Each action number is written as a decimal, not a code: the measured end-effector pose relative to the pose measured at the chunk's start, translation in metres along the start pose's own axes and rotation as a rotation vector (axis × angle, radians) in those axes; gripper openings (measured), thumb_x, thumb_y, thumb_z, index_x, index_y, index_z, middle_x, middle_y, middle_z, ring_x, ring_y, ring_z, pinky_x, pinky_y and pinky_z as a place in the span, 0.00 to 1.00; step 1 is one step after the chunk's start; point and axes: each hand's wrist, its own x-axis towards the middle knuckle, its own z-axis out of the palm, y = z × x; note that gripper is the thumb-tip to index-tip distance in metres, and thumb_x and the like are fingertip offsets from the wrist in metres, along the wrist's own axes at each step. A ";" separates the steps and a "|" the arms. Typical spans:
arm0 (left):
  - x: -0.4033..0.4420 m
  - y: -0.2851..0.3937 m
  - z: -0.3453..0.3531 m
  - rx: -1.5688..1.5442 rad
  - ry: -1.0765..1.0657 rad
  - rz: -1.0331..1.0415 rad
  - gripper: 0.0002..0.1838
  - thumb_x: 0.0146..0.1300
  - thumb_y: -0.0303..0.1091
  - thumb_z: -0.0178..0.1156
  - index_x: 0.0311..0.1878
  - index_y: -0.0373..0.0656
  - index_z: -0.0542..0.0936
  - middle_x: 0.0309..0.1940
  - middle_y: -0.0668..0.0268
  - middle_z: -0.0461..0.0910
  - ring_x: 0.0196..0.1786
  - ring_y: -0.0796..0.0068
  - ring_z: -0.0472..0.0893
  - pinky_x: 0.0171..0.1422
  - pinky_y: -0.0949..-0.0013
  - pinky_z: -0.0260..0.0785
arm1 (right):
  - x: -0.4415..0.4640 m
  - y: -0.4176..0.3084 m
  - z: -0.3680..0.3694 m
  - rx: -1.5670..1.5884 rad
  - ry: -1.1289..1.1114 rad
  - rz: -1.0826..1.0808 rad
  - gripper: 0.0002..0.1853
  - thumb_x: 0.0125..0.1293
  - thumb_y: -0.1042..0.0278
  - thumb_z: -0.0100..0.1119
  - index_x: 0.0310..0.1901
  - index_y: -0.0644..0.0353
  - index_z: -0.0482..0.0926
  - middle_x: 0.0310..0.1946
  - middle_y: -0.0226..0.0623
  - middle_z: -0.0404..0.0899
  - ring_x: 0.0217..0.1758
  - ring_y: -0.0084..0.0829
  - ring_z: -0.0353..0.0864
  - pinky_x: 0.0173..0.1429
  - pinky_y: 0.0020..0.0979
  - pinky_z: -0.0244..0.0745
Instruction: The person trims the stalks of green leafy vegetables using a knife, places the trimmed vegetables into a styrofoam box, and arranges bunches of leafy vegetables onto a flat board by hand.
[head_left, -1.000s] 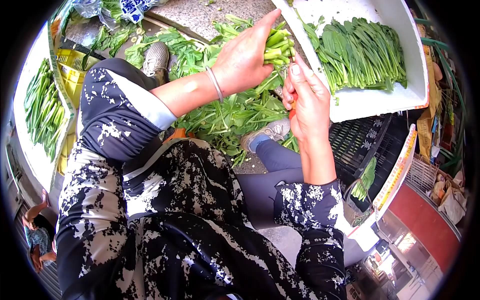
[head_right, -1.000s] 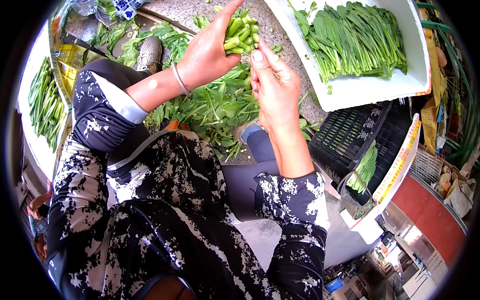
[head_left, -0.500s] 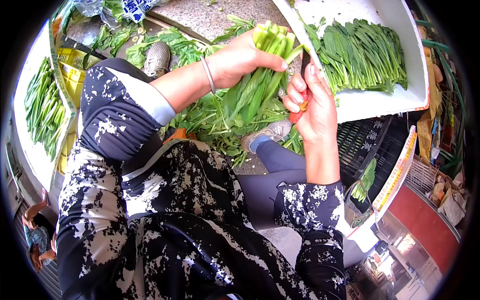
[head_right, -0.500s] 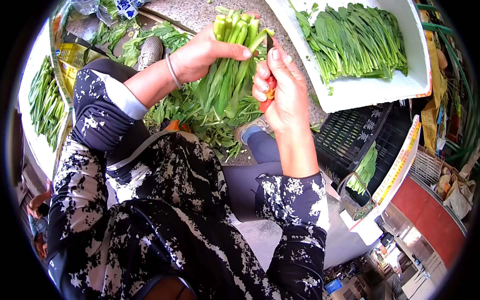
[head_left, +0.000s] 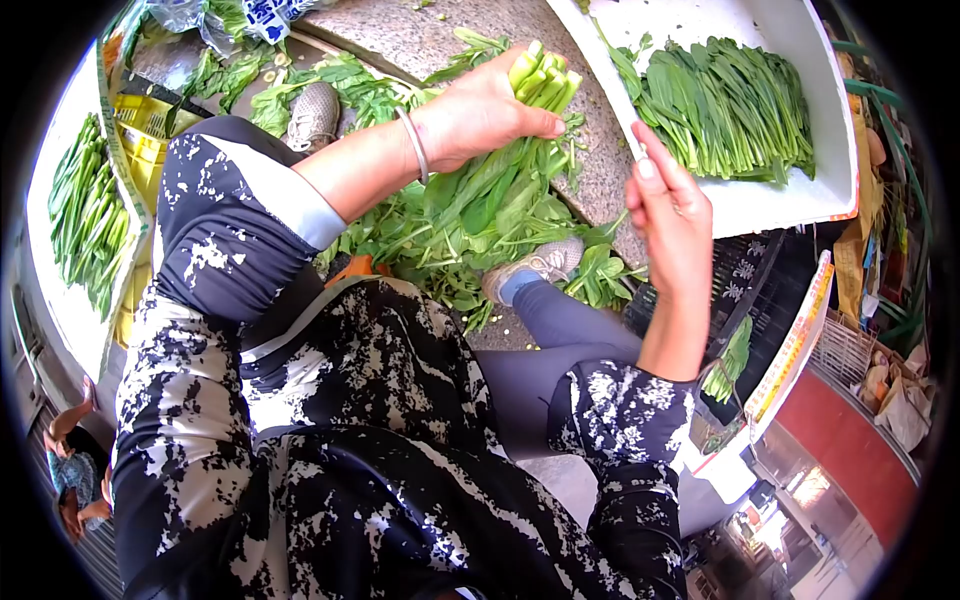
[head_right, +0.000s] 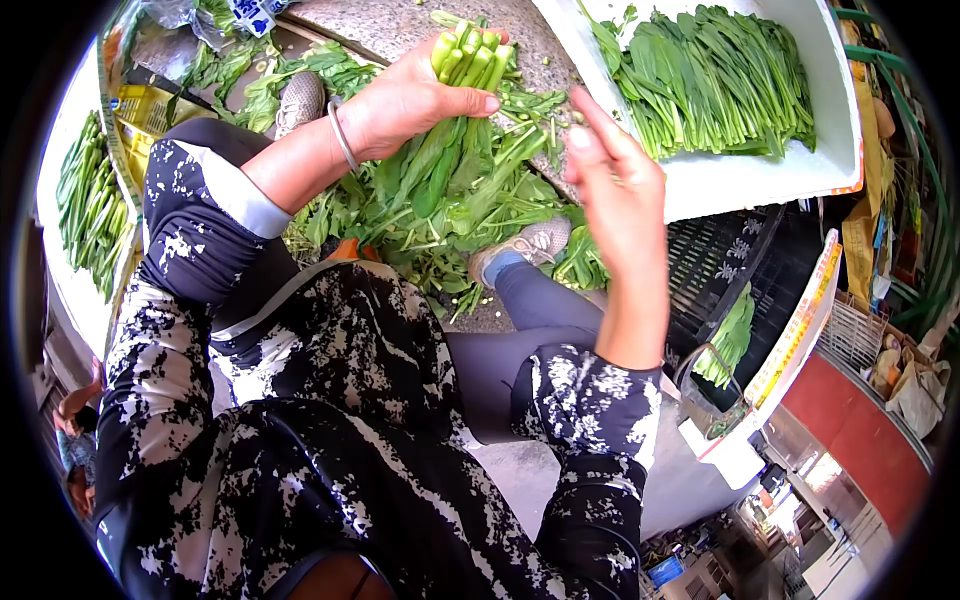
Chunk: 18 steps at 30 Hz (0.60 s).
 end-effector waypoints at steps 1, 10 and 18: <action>0.000 0.000 0.001 0.021 -0.011 -0.005 0.31 0.53 0.22 0.61 0.62 0.40 0.64 0.46 0.67 0.73 0.48 0.78 0.73 0.53 0.73 0.67 | -0.001 -0.003 0.014 0.037 0.019 -0.111 0.20 0.65 0.65 0.53 0.59 0.58 0.69 0.22 0.20 0.65 0.23 0.11 0.59 0.26 0.13 0.55; 0.000 -0.005 0.013 0.122 -0.111 0.120 0.30 0.53 0.20 0.59 0.60 0.40 0.62 0.49 0.65 0.72 0.53 0.78 0.70 0.58 0.73 0.64 | 0.007 -0.003 0.041 -0.040 -0.037 -0.364 0.20 0.61 0.68 0.58 0.56 0.58 0.73 0.46 0.40 0.79 0.48 0.22 0.75 0.53 0.24 0.69; -0.008 0.012 0.012 0.514 -0.028 0.245 0.32 0.50 0.23 0.62 0.60 0.47 0.63 0.48 0.61 0.74 0.53 0.73 0.73 0.57 0.69 0.66 | 0.015 0.001 0.020 -0.117 0.147 -0.446 0.19 0.63 0.68 0.56 0.55 0.60 0.73 0.30 0.24 0.73 0.29 0.11 0.64 0.32 0.15 0.62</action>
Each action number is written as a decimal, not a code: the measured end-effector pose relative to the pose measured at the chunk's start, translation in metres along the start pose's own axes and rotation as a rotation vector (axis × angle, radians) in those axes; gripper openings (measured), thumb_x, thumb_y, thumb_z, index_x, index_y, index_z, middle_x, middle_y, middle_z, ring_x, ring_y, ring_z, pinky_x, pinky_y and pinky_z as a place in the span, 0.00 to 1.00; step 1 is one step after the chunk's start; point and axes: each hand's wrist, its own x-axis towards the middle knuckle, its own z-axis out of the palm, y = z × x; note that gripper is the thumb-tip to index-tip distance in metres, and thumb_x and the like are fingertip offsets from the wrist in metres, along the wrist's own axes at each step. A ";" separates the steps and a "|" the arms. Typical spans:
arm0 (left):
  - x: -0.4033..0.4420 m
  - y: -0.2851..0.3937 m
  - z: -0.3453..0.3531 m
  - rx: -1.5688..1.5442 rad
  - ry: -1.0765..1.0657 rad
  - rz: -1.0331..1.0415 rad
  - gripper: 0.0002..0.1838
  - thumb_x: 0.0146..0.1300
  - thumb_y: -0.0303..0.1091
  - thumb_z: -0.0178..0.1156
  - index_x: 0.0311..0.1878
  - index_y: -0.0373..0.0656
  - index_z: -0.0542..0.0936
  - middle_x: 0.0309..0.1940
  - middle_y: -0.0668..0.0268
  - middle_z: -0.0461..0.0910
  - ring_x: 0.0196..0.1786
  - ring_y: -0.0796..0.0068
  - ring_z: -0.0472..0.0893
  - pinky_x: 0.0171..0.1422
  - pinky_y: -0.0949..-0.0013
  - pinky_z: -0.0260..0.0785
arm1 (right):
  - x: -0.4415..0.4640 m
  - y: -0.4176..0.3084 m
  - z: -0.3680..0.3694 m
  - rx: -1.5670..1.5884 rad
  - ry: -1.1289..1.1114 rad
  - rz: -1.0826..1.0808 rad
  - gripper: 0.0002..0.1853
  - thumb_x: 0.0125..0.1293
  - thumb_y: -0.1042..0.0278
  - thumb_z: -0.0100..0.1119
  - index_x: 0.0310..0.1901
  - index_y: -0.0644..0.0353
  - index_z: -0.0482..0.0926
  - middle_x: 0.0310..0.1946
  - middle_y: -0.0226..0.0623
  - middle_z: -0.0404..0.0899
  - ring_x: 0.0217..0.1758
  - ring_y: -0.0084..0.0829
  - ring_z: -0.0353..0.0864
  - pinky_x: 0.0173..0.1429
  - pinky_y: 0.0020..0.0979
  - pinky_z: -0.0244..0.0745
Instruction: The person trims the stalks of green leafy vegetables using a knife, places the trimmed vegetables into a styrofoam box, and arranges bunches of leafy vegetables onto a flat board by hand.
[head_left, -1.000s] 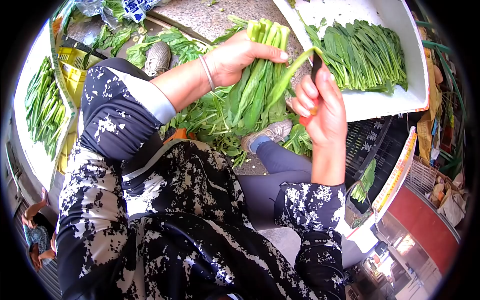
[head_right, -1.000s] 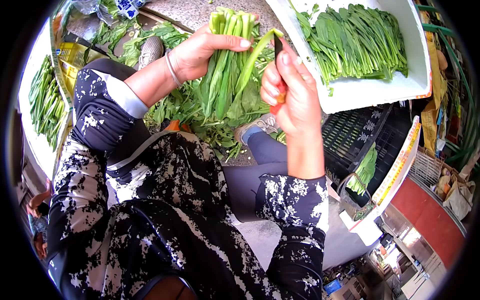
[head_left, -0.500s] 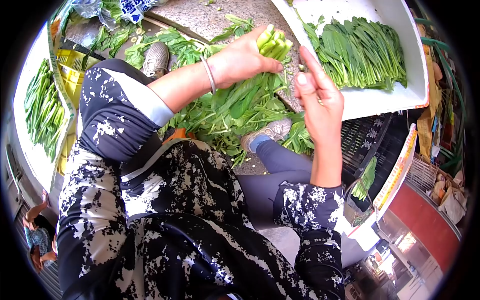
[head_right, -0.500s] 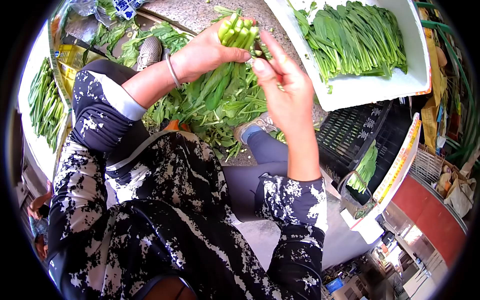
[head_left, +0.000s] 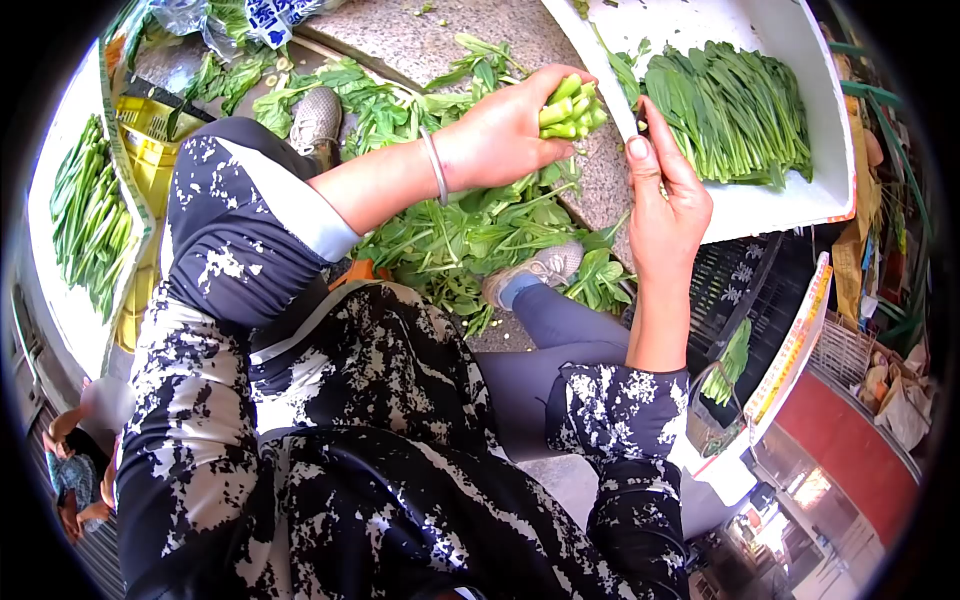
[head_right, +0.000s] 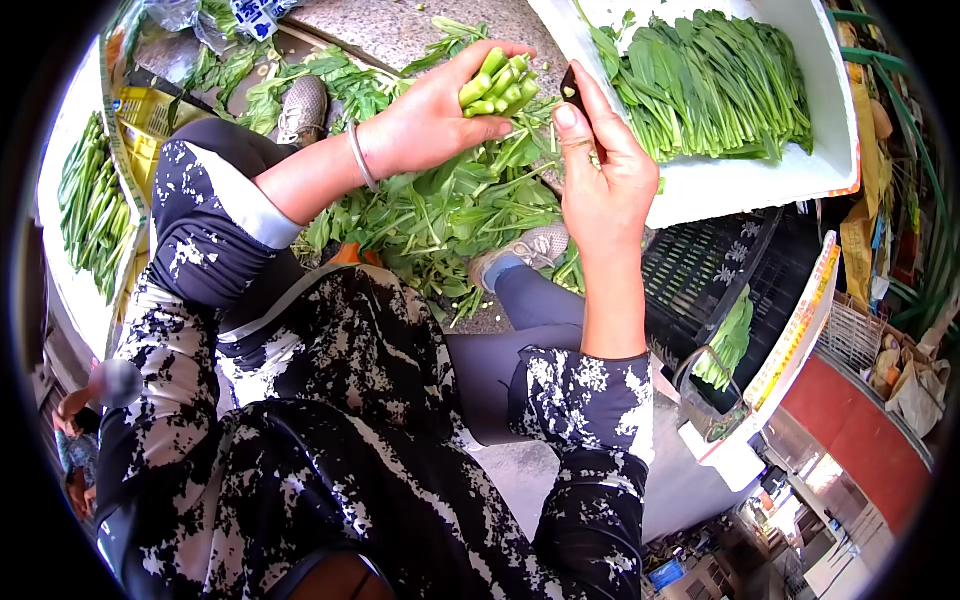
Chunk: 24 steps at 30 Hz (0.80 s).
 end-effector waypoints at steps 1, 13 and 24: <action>-0.001 0.000 0.000 0.000 -0.003 0.003 0.32 0.50 0.23 0.62 0.60 0.47 0.63 0.48 0.61 0.74 0.53 0.73 0.73 0.57 0.69 0.66 | -0.002 -0.002 -0.001 0.065 -0.029 0.078 0.19 0.63 0.67 0.56 0.56 0.59 0.72 0.28 0.22 0.71 0.26 0.11 0.62 0.30 0.14 0.60; -0.003 0.009 -0.004 0.214 -0.054 0.035 0.35 0.41 0.21 0.58 0.58 0.49 0.64 0.46 0.56 0.75 0.49 0.55 0.75 0.49 0.59 0.70 | -0.003 0.013 -0.009 0.038 -0.028 0.223 0.21 0.66 0.68 0.49 0.60 0.63 0.66 0.47 0.35 0.72 0.45 0.22 0.68 0.50 0.23 0.62; 0.004 0.024 -0.028 0.285 0.202 0.204 0.29 0.42 0.25 0.61 0.52 0.48 0.68 0.42 0.59 0.76 0.47 0.56 0.75 0.49 0.58 0.67 | 0.001 0.003 -0.012 0.107 0.182 0.227 0.22 0.68 0.65 0.47 0.64 0.50 0.64 0.21 0.16 0.56 0.21 0.10 0.50 0.23 0.15 0.46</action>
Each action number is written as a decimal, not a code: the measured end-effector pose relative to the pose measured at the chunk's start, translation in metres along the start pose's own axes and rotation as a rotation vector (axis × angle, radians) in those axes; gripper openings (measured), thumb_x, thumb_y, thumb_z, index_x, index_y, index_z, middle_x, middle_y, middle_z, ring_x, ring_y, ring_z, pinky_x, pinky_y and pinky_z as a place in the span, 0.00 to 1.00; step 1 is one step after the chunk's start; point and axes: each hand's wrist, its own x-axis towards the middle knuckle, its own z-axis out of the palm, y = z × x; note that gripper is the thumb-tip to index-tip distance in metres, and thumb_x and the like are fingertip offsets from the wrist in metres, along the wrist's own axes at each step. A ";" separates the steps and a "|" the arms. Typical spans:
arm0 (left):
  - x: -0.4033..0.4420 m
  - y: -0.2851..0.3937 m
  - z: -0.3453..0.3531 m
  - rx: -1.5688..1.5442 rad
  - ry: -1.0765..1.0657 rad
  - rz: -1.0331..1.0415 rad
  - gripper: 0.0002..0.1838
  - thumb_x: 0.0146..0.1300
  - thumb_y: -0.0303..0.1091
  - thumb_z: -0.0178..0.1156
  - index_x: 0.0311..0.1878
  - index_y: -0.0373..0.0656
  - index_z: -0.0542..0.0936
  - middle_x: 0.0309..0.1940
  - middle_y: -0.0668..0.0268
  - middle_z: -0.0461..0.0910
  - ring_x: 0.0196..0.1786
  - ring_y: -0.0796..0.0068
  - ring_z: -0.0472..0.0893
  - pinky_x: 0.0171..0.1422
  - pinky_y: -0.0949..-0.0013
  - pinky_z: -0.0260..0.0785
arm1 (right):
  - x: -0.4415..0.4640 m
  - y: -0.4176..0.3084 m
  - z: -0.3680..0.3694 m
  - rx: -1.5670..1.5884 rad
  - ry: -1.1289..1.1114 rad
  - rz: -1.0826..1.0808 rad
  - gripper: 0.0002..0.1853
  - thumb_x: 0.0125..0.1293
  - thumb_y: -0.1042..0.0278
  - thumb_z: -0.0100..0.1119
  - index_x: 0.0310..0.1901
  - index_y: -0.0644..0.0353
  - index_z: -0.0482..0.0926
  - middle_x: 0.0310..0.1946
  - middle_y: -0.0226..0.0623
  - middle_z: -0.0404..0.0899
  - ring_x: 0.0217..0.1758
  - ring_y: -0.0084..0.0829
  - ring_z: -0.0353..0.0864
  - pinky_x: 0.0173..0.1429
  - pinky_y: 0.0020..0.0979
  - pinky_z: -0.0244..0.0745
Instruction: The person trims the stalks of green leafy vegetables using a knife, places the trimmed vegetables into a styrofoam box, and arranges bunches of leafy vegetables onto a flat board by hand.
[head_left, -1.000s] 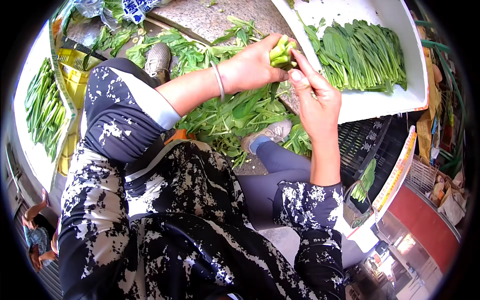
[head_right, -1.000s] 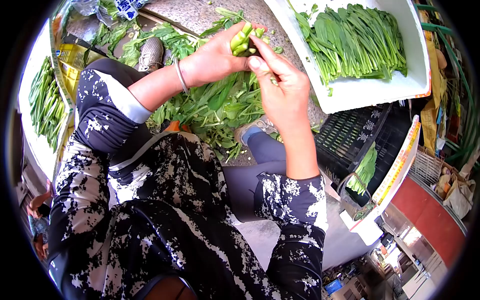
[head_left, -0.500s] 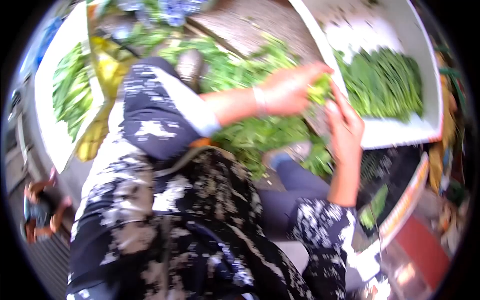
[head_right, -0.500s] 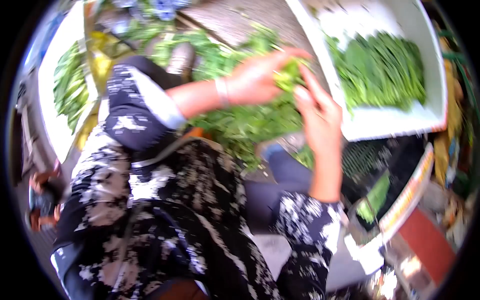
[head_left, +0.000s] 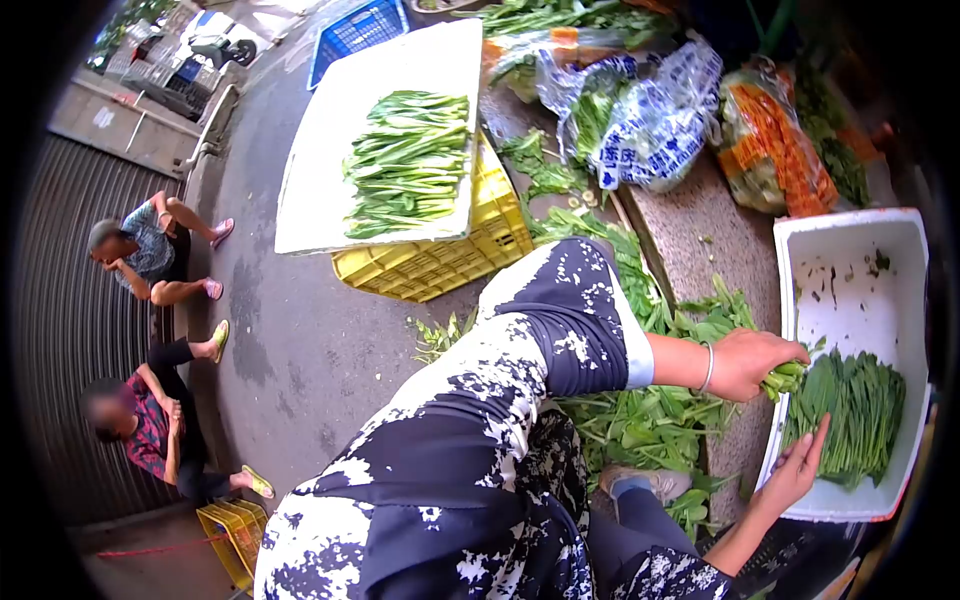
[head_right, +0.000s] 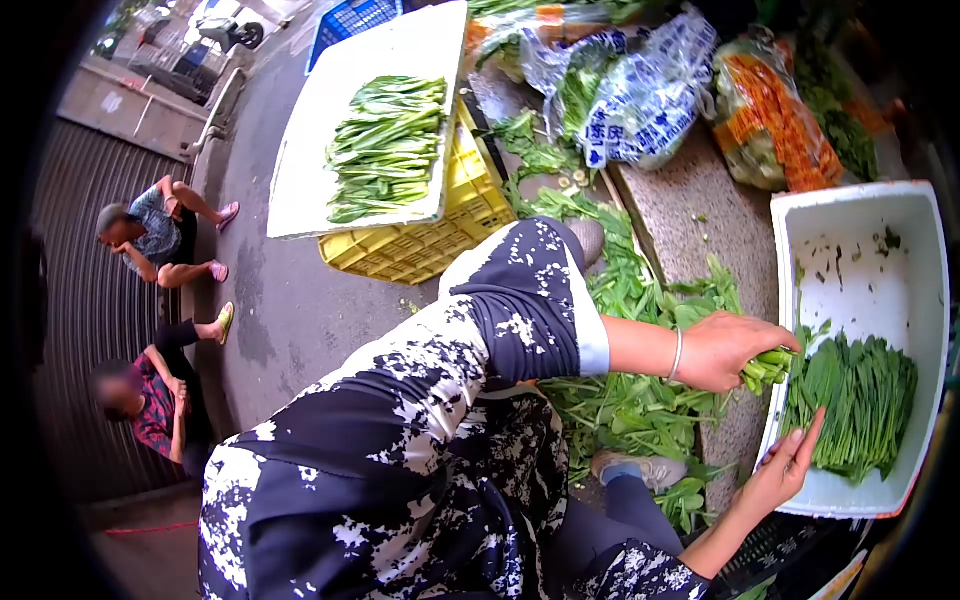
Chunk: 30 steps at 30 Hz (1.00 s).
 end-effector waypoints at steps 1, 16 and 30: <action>0.001 0.000 -0.007 0.025 0.081 0.086 0.29 0.42 0.25 0.61 0.52 0.48 0.68 0.42 0.60 0.76 0.47 0.56 0.76 0.48 0.58 0.67 | 0.001 -0.002 0.001 0.015 0.010 -0.014 0.22 0.68 0.65 0.47 0.64 0.50 0.64 0.21 0.16 0.56 0.21 0.10 0.50 0.22 0.15 0.46; -0.083 -0.011 -0.329 1.434 0.345 -0.070 0.24 0.52 0.26 0.55 0.54 0.57 0.69 0.31 0.69 0.72 0.36 0.73 0.75 0.35 0.72 0.66 | 0.036 0.024 0.034 0.023 -0.102 -0.009 0.20 0.67 0.66 0.49 0.60 0.57 0.68 0.20 0.18 0.59 0.20 0.11 0.52 0.22 0.17 0.47; -0.156 -0.097 -0.424 1.324 0.021 -0.774 0.22 0.53 0.25 0.53 0.53 0.53 0.68 0.40 0.59 0.76 0.47 0.60 0.76 0.47 0.63 0.70 | 0.009 0.098 0.030 -0.249 -0.146 0.013 0.18 0.65 0.66 0.52 0.55 0.64 0.72 0.21 0.23 0.65 0.22 0.15 0.57 0.24 0.19 0.55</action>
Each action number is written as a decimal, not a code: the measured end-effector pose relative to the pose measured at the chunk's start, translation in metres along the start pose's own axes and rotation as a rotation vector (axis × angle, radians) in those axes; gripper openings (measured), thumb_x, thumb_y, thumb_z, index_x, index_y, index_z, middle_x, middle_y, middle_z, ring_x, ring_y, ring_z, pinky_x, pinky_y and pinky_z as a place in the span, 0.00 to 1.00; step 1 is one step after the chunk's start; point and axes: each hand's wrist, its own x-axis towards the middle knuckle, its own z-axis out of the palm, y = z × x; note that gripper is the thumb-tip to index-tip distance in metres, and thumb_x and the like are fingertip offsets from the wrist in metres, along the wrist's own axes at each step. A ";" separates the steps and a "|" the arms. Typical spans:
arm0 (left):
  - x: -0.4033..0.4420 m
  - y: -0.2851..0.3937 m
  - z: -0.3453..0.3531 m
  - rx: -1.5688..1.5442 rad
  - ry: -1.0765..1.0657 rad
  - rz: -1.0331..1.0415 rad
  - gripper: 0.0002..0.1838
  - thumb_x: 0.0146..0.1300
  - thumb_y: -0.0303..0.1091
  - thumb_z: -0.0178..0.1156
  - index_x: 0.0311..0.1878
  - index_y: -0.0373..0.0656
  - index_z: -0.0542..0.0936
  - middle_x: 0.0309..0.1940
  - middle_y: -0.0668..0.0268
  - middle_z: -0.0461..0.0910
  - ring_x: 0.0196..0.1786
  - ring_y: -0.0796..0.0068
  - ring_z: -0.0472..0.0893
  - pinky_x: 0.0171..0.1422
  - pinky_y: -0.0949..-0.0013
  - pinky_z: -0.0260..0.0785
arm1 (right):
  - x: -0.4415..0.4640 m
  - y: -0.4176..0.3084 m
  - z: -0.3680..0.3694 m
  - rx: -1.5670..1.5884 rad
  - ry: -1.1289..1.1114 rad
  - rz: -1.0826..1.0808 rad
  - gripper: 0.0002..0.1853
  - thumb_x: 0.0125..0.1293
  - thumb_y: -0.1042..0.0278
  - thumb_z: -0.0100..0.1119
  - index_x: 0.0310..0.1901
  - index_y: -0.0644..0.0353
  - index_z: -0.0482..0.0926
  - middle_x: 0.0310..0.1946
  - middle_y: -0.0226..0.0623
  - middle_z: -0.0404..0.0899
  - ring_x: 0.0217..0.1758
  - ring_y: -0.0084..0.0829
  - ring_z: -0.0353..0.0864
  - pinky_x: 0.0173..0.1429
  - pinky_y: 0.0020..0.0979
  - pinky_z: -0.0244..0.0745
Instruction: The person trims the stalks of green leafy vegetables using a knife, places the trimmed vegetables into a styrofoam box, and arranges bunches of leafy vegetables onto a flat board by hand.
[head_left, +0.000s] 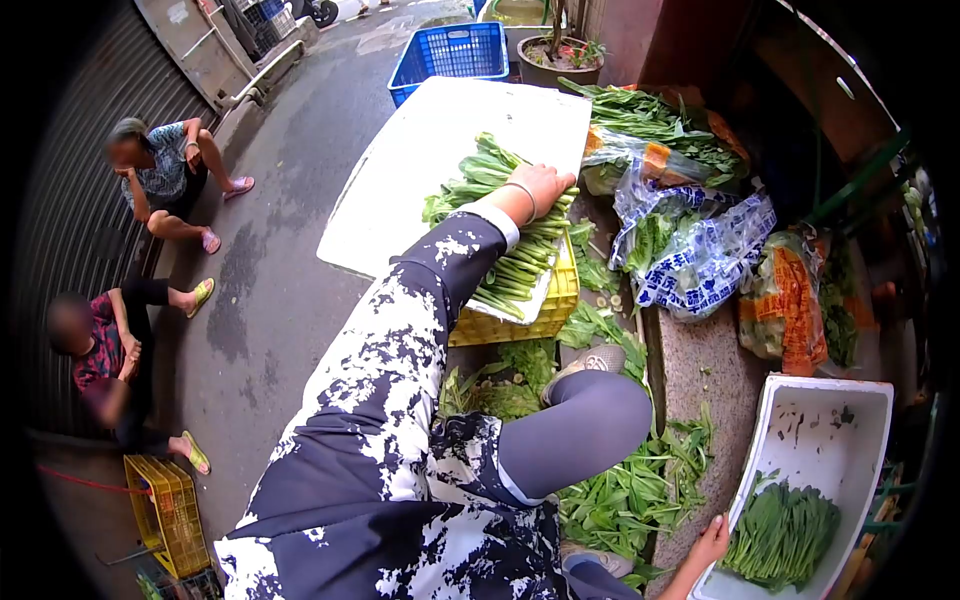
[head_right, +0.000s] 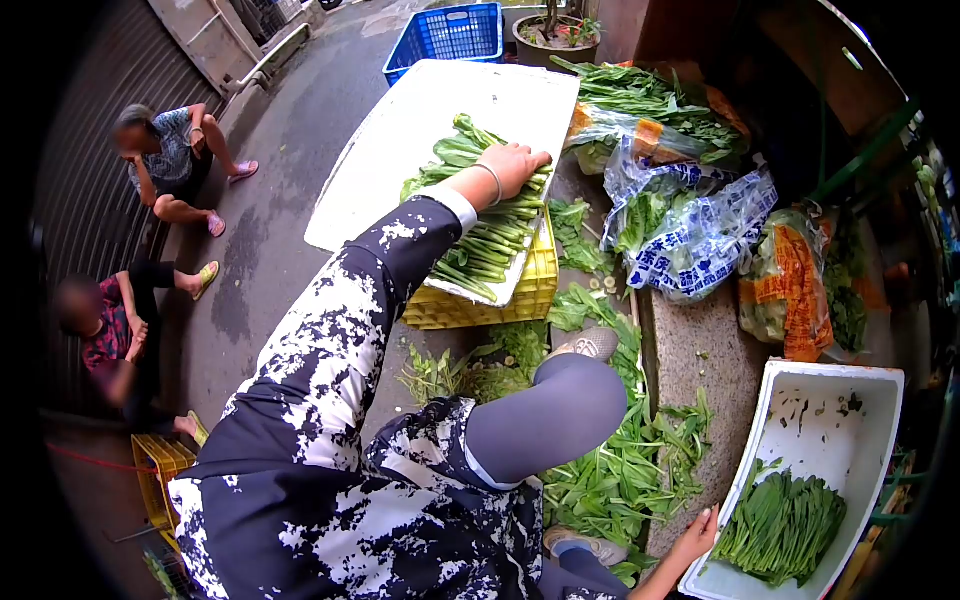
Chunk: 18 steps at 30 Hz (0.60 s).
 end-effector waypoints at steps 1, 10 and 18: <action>0.001 -0.001 -0.003 -0.003 -0.001 -0.002 0.22 0.53 0.25 0.53 0.53 0.53 0.68 0.40 0.59 0.76 0.47 0.60 0.76 0.47 0.63 0.70 | 0.004 0.005 0.004 -0.013 -0.012 0.001 0.18 0.65 0.66 0.52 0.55 0.64 0.72 0.20 0.23 0.65 0.22 0.15 0.58 0.24 0.19 0.55; -0.004 -0.005 -0.003 -0.052 -0.006 0.021 0.25 0.52 0.25 0.54 0.55 0.53 0.68 0.43 0.58 0.76 0.51 0.58 0.74 0.53 0.61 0.68 | 0.026 0.023 0.012 -0.120 -0.135 0.005 0.19 0.65 0.66 0.52 0.55 0.67 0.71 0.28 0.29 0.73 0.26 0.17 0.64 0.30 0.20 0.63; -0.005 -0.020 -0.002 -0.182 0.030 0.046 0.28 0.47 0.33 0.61 0.56 0.54 0.68 0.43 0.56 0.76 0.49 0.57 0.75 0.53 0.61 0.68 | 0.032 0.060 0.013 -0.228 -0.167 0.036 0.20 0.64 0.66 0.53 0.54 0.70 0.71 0.44 0.45 0.78 0.42 0.28 0.76 0.49 0.26 0.69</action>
